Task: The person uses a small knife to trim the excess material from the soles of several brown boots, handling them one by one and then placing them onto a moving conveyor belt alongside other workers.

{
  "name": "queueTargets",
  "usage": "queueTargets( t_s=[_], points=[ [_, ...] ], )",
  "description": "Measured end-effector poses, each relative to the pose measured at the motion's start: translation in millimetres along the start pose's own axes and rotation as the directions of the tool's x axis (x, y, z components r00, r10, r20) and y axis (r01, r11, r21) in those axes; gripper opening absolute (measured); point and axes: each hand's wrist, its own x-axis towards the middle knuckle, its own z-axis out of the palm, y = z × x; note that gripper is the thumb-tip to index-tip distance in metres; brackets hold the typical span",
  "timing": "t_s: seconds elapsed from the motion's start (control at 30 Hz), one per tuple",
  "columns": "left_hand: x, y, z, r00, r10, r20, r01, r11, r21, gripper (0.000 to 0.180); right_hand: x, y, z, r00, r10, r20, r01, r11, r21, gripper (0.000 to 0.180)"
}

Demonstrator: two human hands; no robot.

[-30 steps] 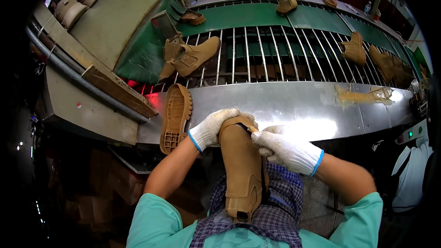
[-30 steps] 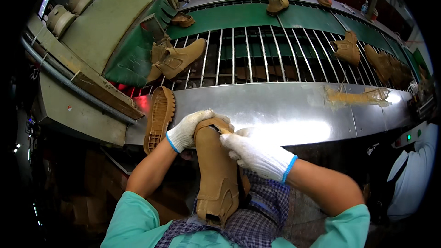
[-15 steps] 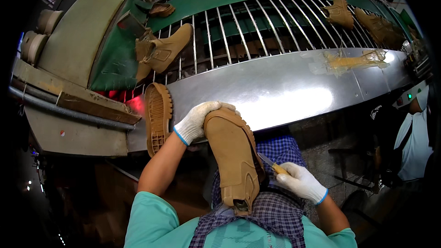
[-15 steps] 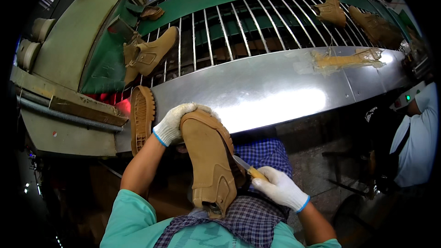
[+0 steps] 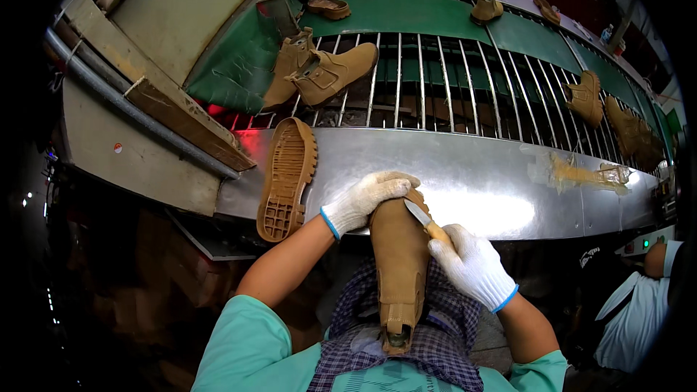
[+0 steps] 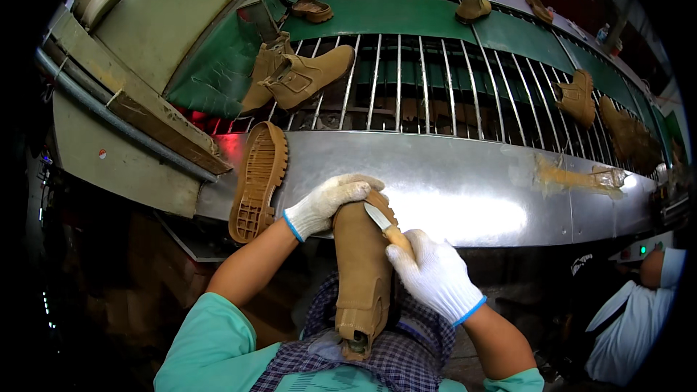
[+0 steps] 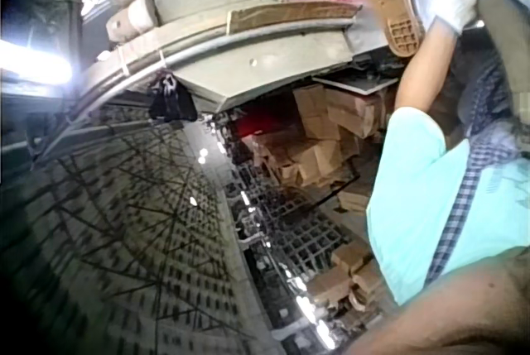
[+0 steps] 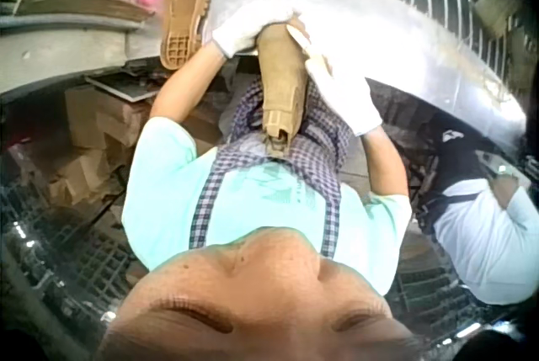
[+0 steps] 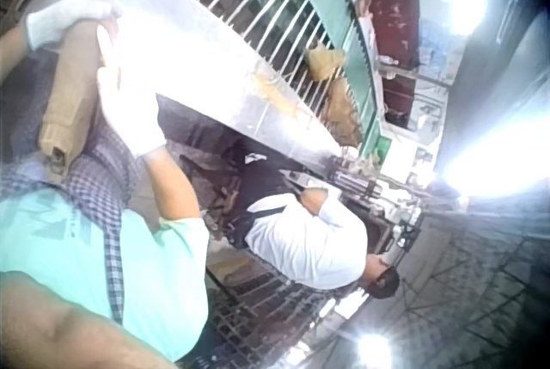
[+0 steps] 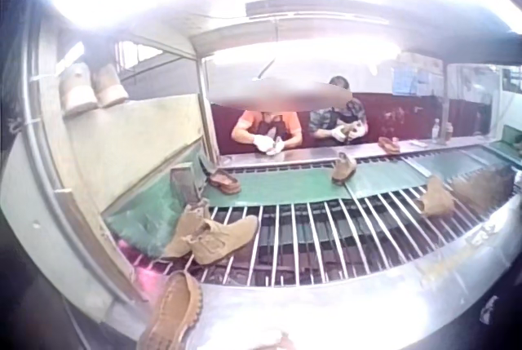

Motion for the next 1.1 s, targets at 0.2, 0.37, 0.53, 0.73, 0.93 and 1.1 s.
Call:
queueTargets(
  t_s=[0.2, 0.37, 0.53, 0.73, 0.93, 1.1],
  points=[
    [6, 18, -3, 0.998, -0.047, -0.050, 0.057, 0.972, 0.228, 0.053, 9, -30, -20, 0.954, -0.039, 0.298, 0.151, 0.919, -0.364, 0.047],
    [10, 31, 10, 0.997, -0.075, -0.024, 0.079, 0.921, 0.383, 0.044, -38, 16, 10, 0.970, -0.093, 0.225, 0.069, 0.991, 0.113, 0.052],
    [19, 37, -1, 0.997, -0.076, 0.010, 0.049, 0.734, 0.677, 0.037, -55, 37, 59, 0.979, -0.166, 0.121, 0.112, 0.924, 0.366, 0.058],
    [36, 86, 34, 0.951, -0.304, -0.050, 0.136, 0.268, 0.954, 0.049, -52, 39, 81, 0.983, -0.181, 0.003, 0.165, 0.902, 0.398, 0.052],
    [59, 86, 52, 0.890, -0.456, 0.022, 0.028, 0.104, 0.994, 0.045, -48, 44, 87, 0.971, -0.236, -0.044, 0.235, 0.896, 0.377, 0.053],
    [71, 92, 77, 0.808, -0.589, 0.010, -0.039, -0.037, 0.999, 0.043, -48, 39, 82, 0.984, -0.175, 0.014, 0.153, 0.893, 0.423, 0.054]
  ],
)
